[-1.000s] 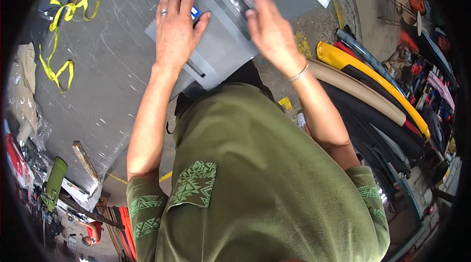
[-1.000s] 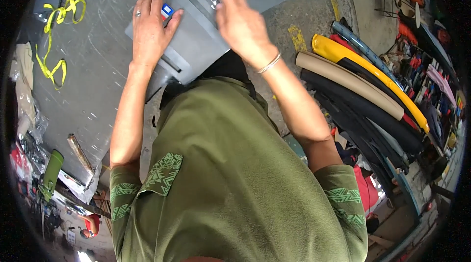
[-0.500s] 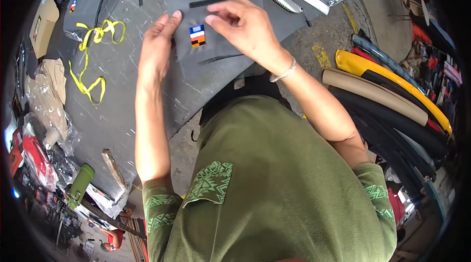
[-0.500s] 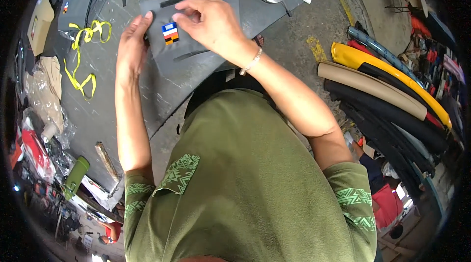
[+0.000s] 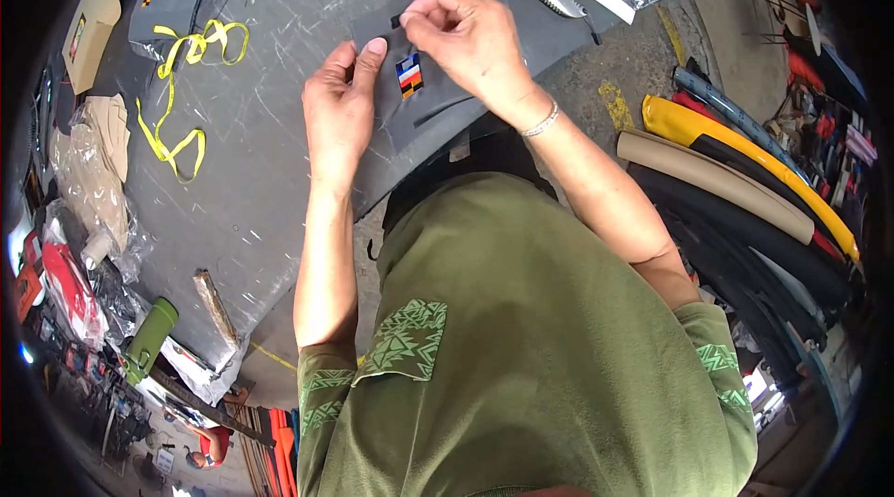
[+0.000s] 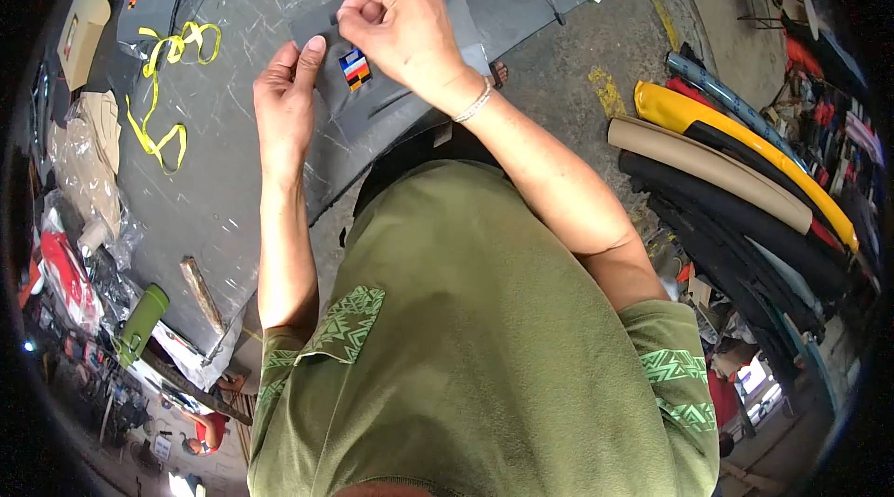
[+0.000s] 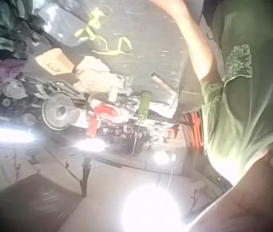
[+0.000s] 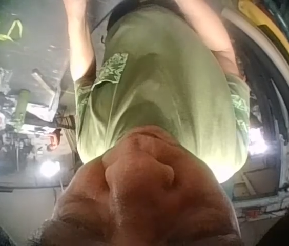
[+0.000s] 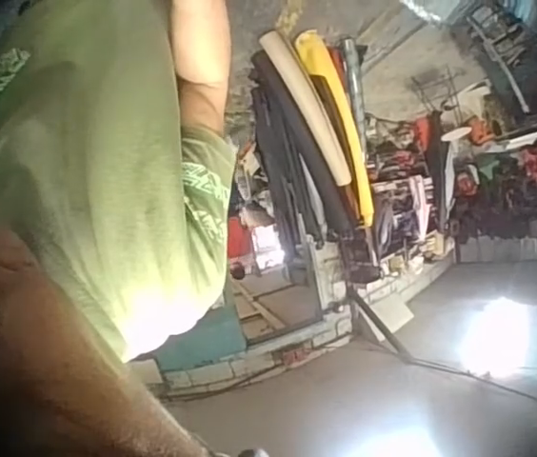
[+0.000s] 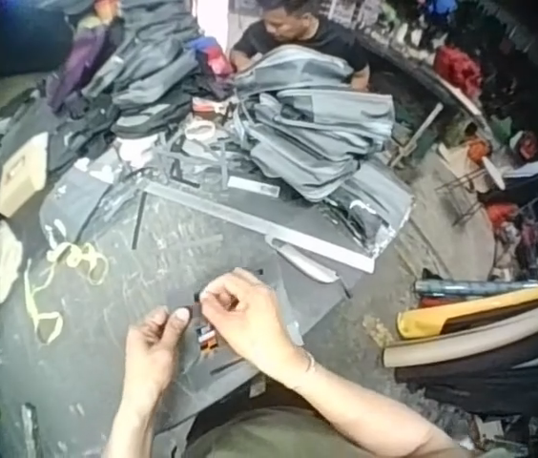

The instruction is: Using a utility knife and a metal ruler to cut shapes out of gray textile material on a workbench, then inspecting a partially assembled bag.

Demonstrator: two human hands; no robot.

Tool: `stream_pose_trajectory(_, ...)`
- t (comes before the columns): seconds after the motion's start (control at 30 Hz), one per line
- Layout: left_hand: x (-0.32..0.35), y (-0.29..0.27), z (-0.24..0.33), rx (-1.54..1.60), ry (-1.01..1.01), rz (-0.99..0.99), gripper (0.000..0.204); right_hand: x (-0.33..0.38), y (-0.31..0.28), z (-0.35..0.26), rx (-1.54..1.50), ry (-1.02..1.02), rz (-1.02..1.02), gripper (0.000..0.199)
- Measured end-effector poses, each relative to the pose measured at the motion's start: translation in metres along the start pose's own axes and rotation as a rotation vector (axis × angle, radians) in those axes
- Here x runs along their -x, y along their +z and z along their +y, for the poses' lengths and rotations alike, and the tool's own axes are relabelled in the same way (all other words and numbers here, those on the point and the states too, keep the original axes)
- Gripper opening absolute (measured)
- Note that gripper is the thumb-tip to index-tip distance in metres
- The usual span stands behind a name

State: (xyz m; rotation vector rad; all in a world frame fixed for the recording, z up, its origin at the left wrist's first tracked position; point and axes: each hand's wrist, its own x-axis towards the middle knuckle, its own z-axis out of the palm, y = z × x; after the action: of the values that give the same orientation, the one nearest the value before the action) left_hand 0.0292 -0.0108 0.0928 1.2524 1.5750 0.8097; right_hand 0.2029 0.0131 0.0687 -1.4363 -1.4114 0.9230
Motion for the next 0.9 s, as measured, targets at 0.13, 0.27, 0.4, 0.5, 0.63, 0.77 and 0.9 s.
stream_pose_trajectory(0.13,-0.001,-0.005,-0.027,0.099,-0.041,0.016,0.04,0.001,-0.03,-0.001,-0.156,0.206,-0.101,0.016)
stream_pose_trajectory(0.27,-0.009,-0.008,-0.047,0.463,-0.143,0.0,0.024,0.012,-0.081,0.019,-0.074,0.321,0.05,0.035)
stream_pose_trajectory(0.4,-0.022,-0.023,-0.076,0.522,-0.135,-0.021,0.033,0.041,-0.132,0.039,-0.022,0.434,0.122,0.033)
stream_pose_trajectory(0.5,-0.025,-0.027,-0.083,0.537,-0.128,-0.036,0.033,0.071,-0.166,0.072,0.048,0.487,0.118,0.037)
stream_pose_trajectory(0.63,-0.034,-0.041,-0.095,0.288,-0.152,-0.118,0.041,0.121,-0.199,0.117,0.293,0.596,0.123,0.042)
stream_pose_trajectory(0.77,-0.042,-0.046,-0.057,-0.364,0.076,-0.202,0.043,0.187,-0.223,0.191,0.279,0.795,0.219,0.052)
stream_pose_trajectory(0.9,-0.052,-0.049,-0.062,-0.504,0.506,-0.018,0.049,0.285,-0.25,0.264,0.345,1.096,0.064,0.053)
